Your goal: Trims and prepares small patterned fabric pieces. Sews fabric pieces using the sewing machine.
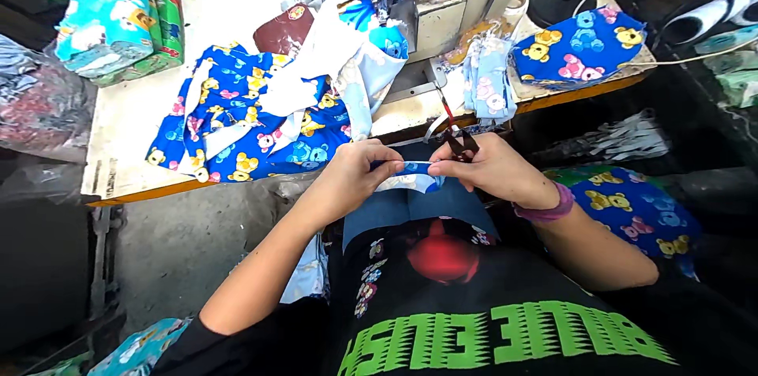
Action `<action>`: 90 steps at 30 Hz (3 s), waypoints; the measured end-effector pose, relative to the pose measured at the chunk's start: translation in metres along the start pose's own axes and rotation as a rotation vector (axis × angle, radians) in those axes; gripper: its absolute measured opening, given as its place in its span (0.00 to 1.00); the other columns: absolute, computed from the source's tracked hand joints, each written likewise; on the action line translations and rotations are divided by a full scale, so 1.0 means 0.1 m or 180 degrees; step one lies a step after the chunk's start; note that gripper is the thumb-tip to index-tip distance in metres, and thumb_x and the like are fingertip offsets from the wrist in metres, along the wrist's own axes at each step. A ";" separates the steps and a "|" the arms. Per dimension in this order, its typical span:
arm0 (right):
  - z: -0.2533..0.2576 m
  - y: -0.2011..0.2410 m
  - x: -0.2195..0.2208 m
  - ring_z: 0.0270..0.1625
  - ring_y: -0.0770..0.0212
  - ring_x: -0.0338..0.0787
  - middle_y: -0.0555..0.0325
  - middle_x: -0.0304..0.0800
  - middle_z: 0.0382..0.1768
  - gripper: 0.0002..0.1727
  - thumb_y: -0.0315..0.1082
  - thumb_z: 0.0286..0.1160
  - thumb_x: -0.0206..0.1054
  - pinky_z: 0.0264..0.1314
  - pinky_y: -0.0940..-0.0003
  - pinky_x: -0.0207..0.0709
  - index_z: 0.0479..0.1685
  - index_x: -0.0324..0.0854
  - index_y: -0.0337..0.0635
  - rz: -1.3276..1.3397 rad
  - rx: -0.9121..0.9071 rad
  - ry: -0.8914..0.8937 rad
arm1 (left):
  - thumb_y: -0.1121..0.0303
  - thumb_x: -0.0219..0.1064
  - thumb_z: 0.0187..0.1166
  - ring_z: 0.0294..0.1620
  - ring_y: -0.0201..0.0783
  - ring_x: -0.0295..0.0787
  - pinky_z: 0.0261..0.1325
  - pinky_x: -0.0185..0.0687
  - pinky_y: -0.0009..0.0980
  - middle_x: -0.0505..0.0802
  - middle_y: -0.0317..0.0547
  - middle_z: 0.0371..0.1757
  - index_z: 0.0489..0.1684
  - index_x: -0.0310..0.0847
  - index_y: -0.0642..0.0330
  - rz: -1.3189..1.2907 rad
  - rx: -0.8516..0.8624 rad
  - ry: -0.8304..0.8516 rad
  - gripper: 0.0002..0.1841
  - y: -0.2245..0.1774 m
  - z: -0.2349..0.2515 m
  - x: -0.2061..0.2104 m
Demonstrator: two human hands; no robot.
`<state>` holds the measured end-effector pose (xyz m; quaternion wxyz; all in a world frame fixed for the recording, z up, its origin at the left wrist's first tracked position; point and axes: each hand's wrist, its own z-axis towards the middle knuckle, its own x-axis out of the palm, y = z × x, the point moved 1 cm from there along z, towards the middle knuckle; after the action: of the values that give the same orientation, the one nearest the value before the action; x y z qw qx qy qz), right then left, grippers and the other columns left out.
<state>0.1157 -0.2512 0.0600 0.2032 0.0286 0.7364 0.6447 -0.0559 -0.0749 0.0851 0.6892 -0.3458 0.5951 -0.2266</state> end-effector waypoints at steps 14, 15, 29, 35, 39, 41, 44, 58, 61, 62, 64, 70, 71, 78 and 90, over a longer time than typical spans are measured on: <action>0.38 0.03 -0.03 0.11 0.80 0.73 0.71 0.80 0.12 0.03 0.26 0.72 0.75 0.16 0.85 0.71 0.33 0.88 0.42 0.0583 0.0334 -0.0319 | 0.70 0.76 0.75 0.27 0.17 0.81 0.32 0.77 0.13 0.89 0.32 0.29 0.35 0.91 0.60 -0.0629 -0.0393 -0.0252 0.03 0.18 0.22 -0.33; 0.47 0.06 -0.04 0.11 0.80 0.74 0.72 0.81 0.13 0.03 0.25 0.72 0.74 0.17 0.85 0.72 0.33 0.88 0.42 0.0734 0.0284 -0.0412 | 0.72 0.73 0.76 0.28 0.16 0.81 0.34 0.78 0.13 0.89 0.31 0.31 0.39 0.91 0.61 -0.0778 -0.0390 -0.0270 0.03 0.19 0.30 -0.43; 1.27 -0.33 0.29 0.14 0.81 0.77 0.70 0.83 0.19 0.05 0.30 0.77 0.71 0.18 0.84 0.75 0.43 0.86 0.37 0.1005 -0.0173 -0.1618 | 0.72 0.69 0.79 0.45 0.36 0.91 0.57 0.80 0.33 0.95 0.49 0.39 0.40 0.95 0.63 0.0614 0.0811 -0.0180 0.07 0.78 1.48 -0.91; 1.36 -0.32 0.31 0.12 0.80 0.77 0.73 0.81 0.15 0.05 0.30 0.80 0.70 0.17 0.84 0.75 0.46 0.85 0.39 0.1229 -0.0423 -0.1812 | 0.74 0.65 0.82 0.44 0.44 0.92 0.53 0.83 0.37 0.94 0.54 0.38 0.40 0.92 0.67 0.1029 0.1116 -0.0179 0.09 0.71 1.58 -0.91; 1.34 -0.31 0.34 0.13 0.80 0.78 0.72 0.83 0.16 0.04 0.29 0.80 0.69 0.18 0.85 0.76 0.45 0.86 0.39 0.1333 -0.0490 -0.1843 | 0.76 0.65 0.81 0.41 0.45 0.92 0.51 0.84 0.35 0.93 0.56 0.36 0.38 0.91 0.69 0.1181 0.1285 -0.0252 0.08 0.65 1.59 -0.91; 1.39 -0.35 0.35 0.13 0.79 0.77 0.71 0.82 0.16 0.04 0.29 0.80 0.69 0.17 0.84 0.76 0.46 0.84 0.40 0.1409 -0.0460 -0.1875 | 0.76 0.66 0.80 0.43 0.49 0.91 0.51 0.84 0.40 0.91 0.57 0.38 0.38 0.90 0.70 0.1374 0.1190 -0.0264 0.07 0.67 1.62 -0.87; 1.49 -0.42 0.38 0.13 0.78 0.77 0.70 0.81 0.21 0.19 0.28 0.78 0.70 0.16 0.82 0.77 0.66 0.74 0.38 0.1391 -0.0304 -0.1971 | 0.72 0.70 0.79 0.51 0.58 0.90 0.58 0.84 0.49 0.91 0.64 0.48 0.46 0.87 0.73 0.1380 0.0574 -0.0373 0.10 0.66 1.63 -0.82; 1.43 -0.36 0.16 0.20 0.81 0.76 0.67 0.85 0.35 0.05 0.32 0.75 0.72 0.22 0.85 0.73 0.38 0.82 0.42 0.0618 -0.0492 -0.1925 | 0.77 0.69 0.77 0.34 0.42 0.90 0.44 0.86 0.37 0.93 0.53 0.35 0.39 0.88 0.68 0.0794 0.0499 -0.1025 0.03 0.67 1.55 -0.71; 1.42 -0.31 0.18 0.13 0.78 0.76 0.70 0.79 0.20 0.08 0.32 0.75 0.72 0.17 0.81 0.76 0.44 0.77 0.45 0.0798 -0.0321 -0.1855 | 0.76 0.67 0.79 0.41 0.42 0.92 0.51 0.86 0.39 0.93 0.53 0.40 0.44 0.87 0.67 0.0715 0.0221 -0.1046 0.05 0.71 1.58 -0.68; 1.40 -0.30 0.19 0.15 0.77 0.77 0.68 0.79 0.23 0.15 0.30 0.75 0.72 0.17 0.81 0.78 0.57 0.77 0.42 0.0775 -0.0407 -0.1828 | 0.75 0.65 0.81 0.42 0.41 0.91 0.53 0.85 0.38 0.92 0.52 0.41 0.45 0.86 0.67 0.0697 0.0164 -0.1052 0.06 0.72 1.59 -0.67; 1.37 -0.29 0.18 0.17 0.78 0.79 0.64 0.85 0.27 0.25 0.29 0.77 0.69 0.20 0.82 0.78 0.75 0.78 0.36 0.0450 -0.0702 -0.1776 | 0.75 0.61 0.83 0.43 0.43 0.90 0.54 0.84 0.38 0.91 0.54 0.42 0.47 0.84 0.69 0.0772 0.0159 -0.1088 0.07 0.72 1.60 -0.65; 1.50 -0.17 0.05 0.24 0.85 0.79 0.59 0.93 0.36 0.17 0.30 0.82 0.65 0.28 0.89 0.75 0.64 0.86 0.32 -0.0238 -0.1033 -0.1556 | 0.74 0.67 0.79 0.22 0.28 0.79 0.29 0.77 0.24 0.86 0.43 0.31 0.54 0.78 0.66 0.0272 -0.0401 -0.1296 0.10 0.81 1.85 -0.71; 1.53 -0.14 0.04 0.22 0.85 0.78 0.60 0.92 0.34 0.17 0.30 0.81 0.66 0.26 0.89 0.75 0.65 0.86 0.31 -0.0197 -0.0983 -0.1585 | 0.74 0.66 0.79 0.18 0.25 0.78 0.25 0.77 0.22 0.84 0.40 0.28 0.55 0.75 0.65 0.0137 -0.0484 -0.1294 0.11 0.83 1.89 -0.73; 1.63 -0.12 0.09 0.18 0.88 0.72 0.67 0.89 0.27 0.18 0.30 0.79 0.69 0.20 0.90 0.69 0.64 0.86 0.31 0.0041 -0.0914 -0.1852 | 0.77 0.70 0.72 0.20 0.21 0.76 0.25 0.74 0.17 0.80 0.36 0.28 0.52 0.71 0.63 -0.0293 -0.0398 -0.1392 0.15 0.93 2.05 -0.82; 1.37 0.09 -0.05 0.35 0.49 0.89 0.41 0.90 0.43 0.21 0.36 0.83 0.67 0.33 0.54 0.82 0.68 0.83 0.32 -0.1784 -0.1116 -0.2035 | 0.76 0.66 0.78 0.52 0.37 0.90 0.56 0.85 0.31 0.91 0.58 0.55 0.66 0.74 0.74 0.0132 -0.0137 -0.1881 0.19 0.75 1.77 -0.99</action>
<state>0.1644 -0.1232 0.0584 0.5885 -0.0090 0.4958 0.6385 0.0909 0.0826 0.1039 0.8296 -0.3990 0.3803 -0.0894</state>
